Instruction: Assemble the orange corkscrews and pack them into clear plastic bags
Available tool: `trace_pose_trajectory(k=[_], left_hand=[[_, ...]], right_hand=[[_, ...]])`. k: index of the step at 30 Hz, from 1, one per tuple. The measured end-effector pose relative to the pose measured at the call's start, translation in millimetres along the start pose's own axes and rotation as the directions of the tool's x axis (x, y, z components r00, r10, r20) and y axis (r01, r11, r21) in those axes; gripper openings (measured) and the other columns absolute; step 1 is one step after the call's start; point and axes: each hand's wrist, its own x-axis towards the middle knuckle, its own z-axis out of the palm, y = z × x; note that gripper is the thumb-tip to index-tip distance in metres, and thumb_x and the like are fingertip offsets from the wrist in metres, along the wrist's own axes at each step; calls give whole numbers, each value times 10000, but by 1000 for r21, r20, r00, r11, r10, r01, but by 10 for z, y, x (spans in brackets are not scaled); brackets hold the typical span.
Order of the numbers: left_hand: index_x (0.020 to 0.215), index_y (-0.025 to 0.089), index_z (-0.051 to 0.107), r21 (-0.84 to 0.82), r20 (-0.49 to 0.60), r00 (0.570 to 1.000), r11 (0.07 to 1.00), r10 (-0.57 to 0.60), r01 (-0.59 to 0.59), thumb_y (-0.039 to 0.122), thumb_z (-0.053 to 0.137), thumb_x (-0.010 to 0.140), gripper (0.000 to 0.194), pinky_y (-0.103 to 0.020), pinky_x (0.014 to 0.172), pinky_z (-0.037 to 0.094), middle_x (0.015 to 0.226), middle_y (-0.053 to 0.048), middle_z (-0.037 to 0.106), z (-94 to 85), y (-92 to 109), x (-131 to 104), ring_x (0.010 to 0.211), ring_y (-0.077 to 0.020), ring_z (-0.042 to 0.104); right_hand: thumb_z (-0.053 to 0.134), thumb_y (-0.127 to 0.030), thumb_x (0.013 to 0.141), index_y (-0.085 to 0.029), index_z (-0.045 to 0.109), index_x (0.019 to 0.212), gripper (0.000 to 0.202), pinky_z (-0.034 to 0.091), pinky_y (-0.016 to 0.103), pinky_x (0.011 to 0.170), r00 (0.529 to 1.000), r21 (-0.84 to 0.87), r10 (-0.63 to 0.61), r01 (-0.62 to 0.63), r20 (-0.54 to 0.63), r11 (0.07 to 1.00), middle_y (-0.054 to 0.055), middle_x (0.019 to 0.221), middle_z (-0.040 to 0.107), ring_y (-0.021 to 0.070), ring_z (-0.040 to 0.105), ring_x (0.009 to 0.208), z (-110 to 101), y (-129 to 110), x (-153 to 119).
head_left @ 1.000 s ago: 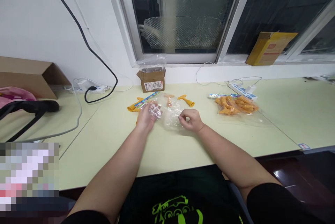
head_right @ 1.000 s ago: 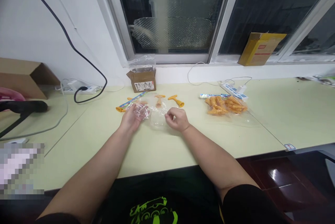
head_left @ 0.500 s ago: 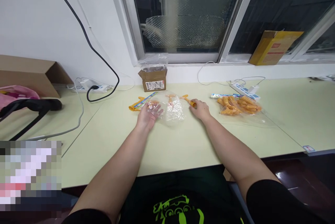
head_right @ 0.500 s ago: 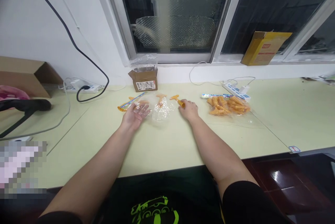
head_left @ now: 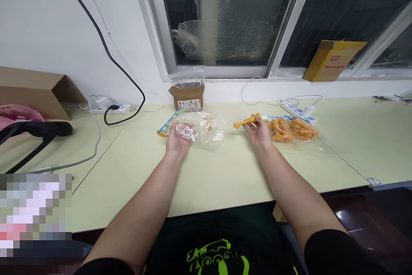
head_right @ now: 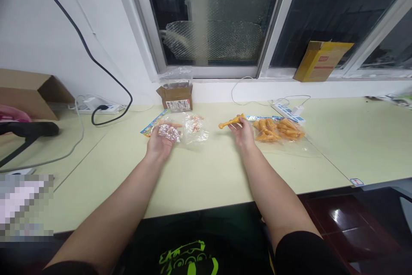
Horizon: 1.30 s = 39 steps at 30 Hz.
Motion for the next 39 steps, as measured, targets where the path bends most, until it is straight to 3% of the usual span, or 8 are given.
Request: trace_pose_trajectory(k=[3,6,9,12,17,24,32,39], left_hand=[[1011,151,655,39,-8,999,998,43,-43,361,450,1049,297,-418,844,599,912,-94,730,27,7,-11,875,-235,736],[1022,159,649,21,-25,997,997,74,-73,359,431,1059,298,-430,844,597,901,-79,721,49,12,-17,846,-229,734],[1030,169,641,7,-39,996,996,85,-85,359,450,1056,271,-442,875,595,927,-65,720,51,13,-17,839,-212,728],[1022,185,632,13,7,999,999,49,-49,388,472,1046,260,-475,909,590,954,-62,720,36,9,-16,882,-221,730],[1056,182,623,98,86,996,995,-17,9,472,470,1035,330,-497,921,590,1068,-100,718,10,-28,-23,983,-249,729],[1072,252,540,215,131,991,977,-37,8,495,713,883,353,-577,896,593,1133,-68,698,35,-61,-99,1034,-317,736],[1160,263,498,350,209,962,932,-176,94,372,780,805,466,-529,832,624,1231,-97,694,92,-159,-232,1035,-307,740],[1215,300,441,429,242,943,897,-228,107,244,873,733,650,-387,740,645,1306,-84,680,99,-267,-333,952,-224,745]], right_hand=[[763,-364,822,-233,558,925,264,650,352,765,987,125,121,-133,101,983,-19,820,660,163,713,801,67,-85,-83],[780,-362,838,-249,575,1002,286,582,236,542,936,35,230,-248,267,968,-32,823,672,130,679,678,106,-104,-187],[815,-329,807,-247,604,1032,319,484,182,440,799,-184,399,-355,450,917,-2,923,730,122,676,649,116,-83,-291],[799,-207,785,-209,671,1089,331,576,204,604,692,-353,543,-416,475,838,55,1004,773,138,730,771,133,-54,-367],[722,-75,751,-183,737,1158,421,590,284,970,630,-355,552,-423,547,834,85,1225,759,184,745,1077,180,-39,-410],[738,-141,843,-176,674,1166,331,662,371,821,635,-343,617,-514,464,786,107,1098,777,203,777,865,225,-51,-464],[698,-218,903,-176,634,1172,279,632,362,743,528,-327,632,-560,568,761,108,1106,772,171,725,691,349,85,-617],[635,-216,828,-97,670,1215,407,498,376,1120,450,-184,560,-642,696,744,148,1254,740,229,722,1130,452,138,-726]])
